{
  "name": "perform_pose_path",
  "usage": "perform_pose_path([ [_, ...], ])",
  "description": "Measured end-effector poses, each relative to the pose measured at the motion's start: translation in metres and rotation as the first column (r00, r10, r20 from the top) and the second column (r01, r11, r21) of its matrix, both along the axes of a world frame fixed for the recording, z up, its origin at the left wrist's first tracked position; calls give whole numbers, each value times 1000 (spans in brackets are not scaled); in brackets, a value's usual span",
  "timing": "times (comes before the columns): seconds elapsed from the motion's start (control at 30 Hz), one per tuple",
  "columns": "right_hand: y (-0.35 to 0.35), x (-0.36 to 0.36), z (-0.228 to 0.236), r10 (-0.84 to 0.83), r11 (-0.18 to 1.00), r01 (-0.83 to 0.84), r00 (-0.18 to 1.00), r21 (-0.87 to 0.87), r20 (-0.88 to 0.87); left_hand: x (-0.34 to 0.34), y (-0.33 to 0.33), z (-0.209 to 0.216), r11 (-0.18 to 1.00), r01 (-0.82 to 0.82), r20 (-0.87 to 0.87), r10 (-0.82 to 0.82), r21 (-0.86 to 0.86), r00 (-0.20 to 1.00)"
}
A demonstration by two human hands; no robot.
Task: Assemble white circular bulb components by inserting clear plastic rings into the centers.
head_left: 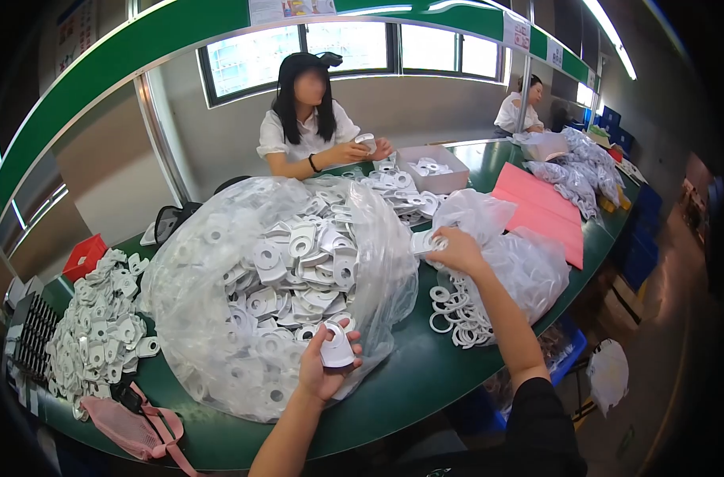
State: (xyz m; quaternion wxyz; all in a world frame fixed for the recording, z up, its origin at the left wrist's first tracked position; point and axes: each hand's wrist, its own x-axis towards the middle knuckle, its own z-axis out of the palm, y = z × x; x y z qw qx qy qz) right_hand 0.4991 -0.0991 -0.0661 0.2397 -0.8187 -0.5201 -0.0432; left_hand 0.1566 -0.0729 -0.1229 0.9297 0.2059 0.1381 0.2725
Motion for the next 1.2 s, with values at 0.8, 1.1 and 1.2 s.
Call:
perform_pose_path([
  [0.8,-9,-31,-29,-185,957,208,975,203,-127,10,-14,-1,989,118,24,-120,91,992],
  [1.1,26,11,-76,-164,908,68,966,414,200,20,-11,-22,992,-27,-111,41,123,993],
  [1.2,37,20,-59,-241,909,203,969,363,62,20,-11,-21,992,-52,-121,65,111,990],
])
